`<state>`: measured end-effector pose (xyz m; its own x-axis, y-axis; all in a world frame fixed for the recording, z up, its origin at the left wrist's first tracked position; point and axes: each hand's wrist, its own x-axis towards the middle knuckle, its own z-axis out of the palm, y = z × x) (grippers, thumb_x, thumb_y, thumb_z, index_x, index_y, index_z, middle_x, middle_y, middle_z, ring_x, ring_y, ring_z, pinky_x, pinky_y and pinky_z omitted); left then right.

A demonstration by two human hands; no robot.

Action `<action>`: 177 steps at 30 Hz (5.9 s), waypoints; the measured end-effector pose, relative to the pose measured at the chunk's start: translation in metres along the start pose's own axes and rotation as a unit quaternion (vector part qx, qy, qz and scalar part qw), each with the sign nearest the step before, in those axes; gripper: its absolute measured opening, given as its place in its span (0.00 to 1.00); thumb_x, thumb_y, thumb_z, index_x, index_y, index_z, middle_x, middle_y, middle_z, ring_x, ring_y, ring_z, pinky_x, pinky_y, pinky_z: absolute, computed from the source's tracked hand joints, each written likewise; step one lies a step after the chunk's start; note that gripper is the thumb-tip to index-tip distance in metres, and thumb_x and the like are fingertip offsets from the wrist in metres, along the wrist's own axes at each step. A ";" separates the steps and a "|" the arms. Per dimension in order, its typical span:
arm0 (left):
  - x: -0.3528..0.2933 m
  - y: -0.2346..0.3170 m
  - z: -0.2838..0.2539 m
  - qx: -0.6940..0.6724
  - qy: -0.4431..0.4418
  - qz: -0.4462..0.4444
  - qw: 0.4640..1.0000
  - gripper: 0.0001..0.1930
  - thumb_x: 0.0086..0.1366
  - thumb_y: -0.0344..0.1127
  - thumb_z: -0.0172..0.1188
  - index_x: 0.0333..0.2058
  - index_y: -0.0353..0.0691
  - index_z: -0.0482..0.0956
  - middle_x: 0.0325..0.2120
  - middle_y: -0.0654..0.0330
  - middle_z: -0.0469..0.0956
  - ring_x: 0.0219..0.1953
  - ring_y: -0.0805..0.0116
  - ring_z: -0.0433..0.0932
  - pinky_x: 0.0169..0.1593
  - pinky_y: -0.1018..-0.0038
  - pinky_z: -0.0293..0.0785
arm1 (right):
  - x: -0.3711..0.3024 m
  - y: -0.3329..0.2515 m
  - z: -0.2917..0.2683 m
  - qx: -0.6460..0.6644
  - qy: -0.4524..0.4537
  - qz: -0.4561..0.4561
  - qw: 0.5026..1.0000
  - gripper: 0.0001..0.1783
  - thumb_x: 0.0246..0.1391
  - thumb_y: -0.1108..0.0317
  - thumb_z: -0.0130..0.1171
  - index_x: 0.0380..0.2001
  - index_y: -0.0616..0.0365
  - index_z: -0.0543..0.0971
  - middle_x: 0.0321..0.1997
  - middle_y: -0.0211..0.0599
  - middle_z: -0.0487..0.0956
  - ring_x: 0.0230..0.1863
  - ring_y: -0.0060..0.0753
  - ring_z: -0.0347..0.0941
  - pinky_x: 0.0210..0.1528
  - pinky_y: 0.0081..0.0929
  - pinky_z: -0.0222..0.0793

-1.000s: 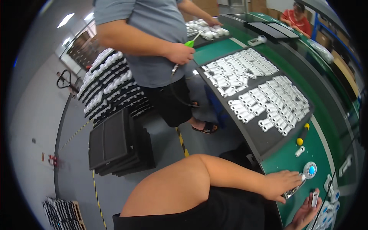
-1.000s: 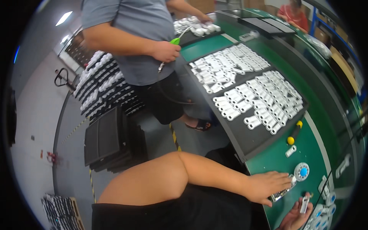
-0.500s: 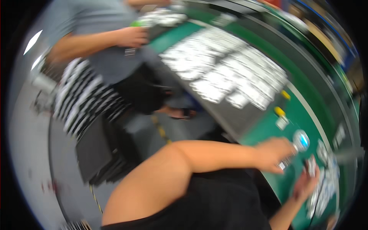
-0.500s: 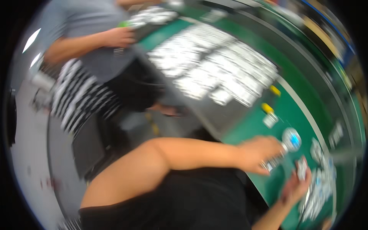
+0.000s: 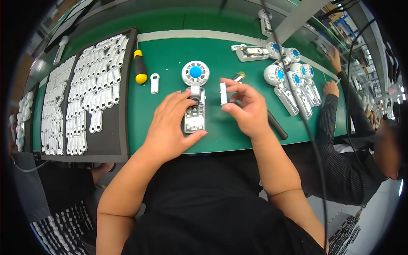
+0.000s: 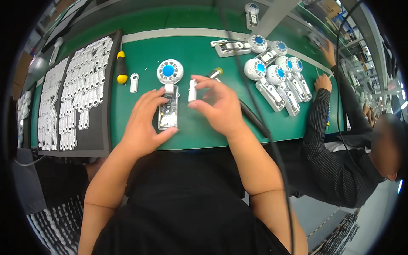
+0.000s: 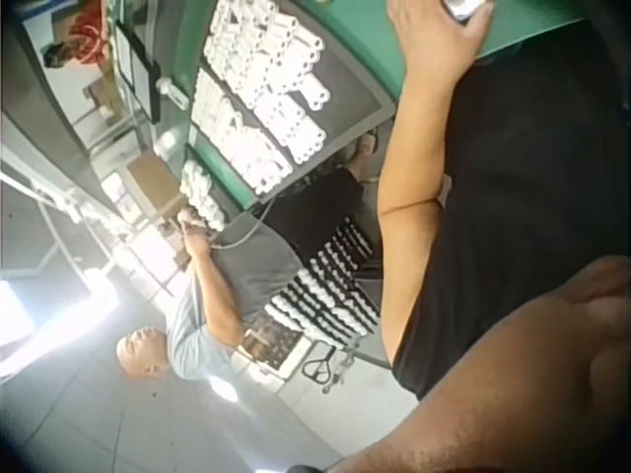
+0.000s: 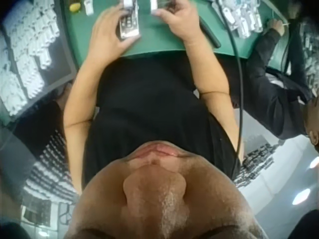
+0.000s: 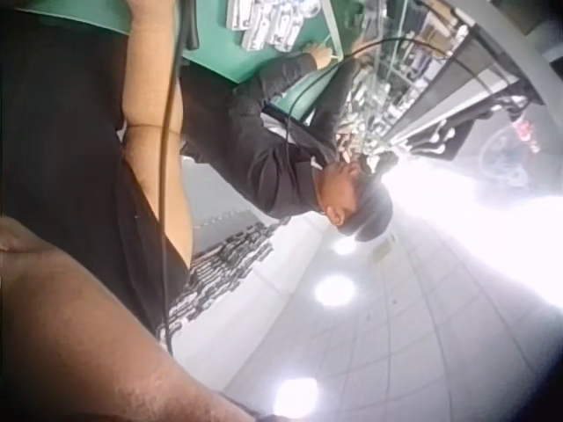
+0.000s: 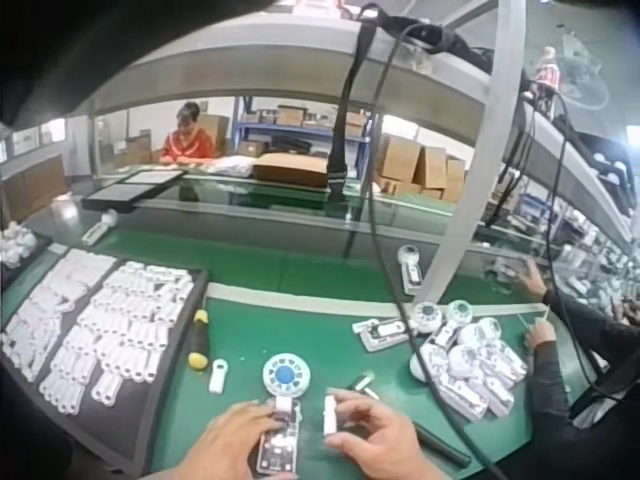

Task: The recorder is manually assembling small white electronic component housings, using a small hammer to tap parts into place.

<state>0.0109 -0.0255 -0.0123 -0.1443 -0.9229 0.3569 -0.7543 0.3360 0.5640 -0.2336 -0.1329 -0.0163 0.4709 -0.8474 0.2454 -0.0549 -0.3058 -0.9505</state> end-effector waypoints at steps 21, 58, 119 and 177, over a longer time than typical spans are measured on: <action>-0.002 -0.005 0.002 -0.047 -0.029 -0.050 0.997 0.41 0.51 0.39 0.76 0.64 0.34 0.71 0.69 0.44 0.65 0.70 0.41 0.67 0.71 0.53 0.65 | 0.007 0.002 0.026 -0.142 -0.038 -0.132 0.980 0.31 0.41 0.58 0.83 0.47 0.56 0.81 0.63 0.42 0.83 0.58 0.52 0.81 0.59 0.43 0.77; -0.005 -0.001 0.004 -0.057 0.023 -0.034 0.998 0.58 0.48 0.43 0.84 0.74 0.35 0.58 0.63 0.49 0.75 0.67 0.46 0.72 0.69 0.53 0.67 | 0.005 -0.020 0.049 -0.323 -0.114 -0.168 0.924 0.24 0.46 0.65 0.79 0.48 0.60 0.86 0.63 0.37 0.84 0.62 0.50 0.75 0.65 0.44 0.73; -0.025 0.017 0.001 0.050 0.047 0.056 0.996 0.31 0.55 0.34 0.75 0.58 0.38 0.79 0.55 0.53 0.77 0.59 0.48 0.76 0.60 0.56 0.75 | -0.056 -0.052 -0.002 -0.019 -0.015 0.216 0.976 0.27 0.77 0.67 0.44 0.76 0.58 0.67 0.29 0.27 0.72 0.25 0.17 0.66 0.26 0.20 0.67; -0.029 0.001 0.016 0.024 0.031 0.035 0.999 0.30 0.62 0.45 0.72 0.60 0.41 0.75 0.60 0.48 0.71 0.58 0.47 0.75 0.60 0.54 0.71 | 0.074 0.016 0.006 0.222 -0.028 0.141 0.964 0.27 0.77 0.63 0.49 0.74 0.58 0.65 0.35 0.24 0.69 0.22 0.12 0.62 0.21 0.15 0.59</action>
<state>0.0043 -0.0015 -0.0338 -0.1595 -0.8834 0.4406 -0.7733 0.3892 0.5005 -0.1939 -0.1977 -0.0144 0.5402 -0.8409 -0.0332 0.1885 0.1594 -0.9691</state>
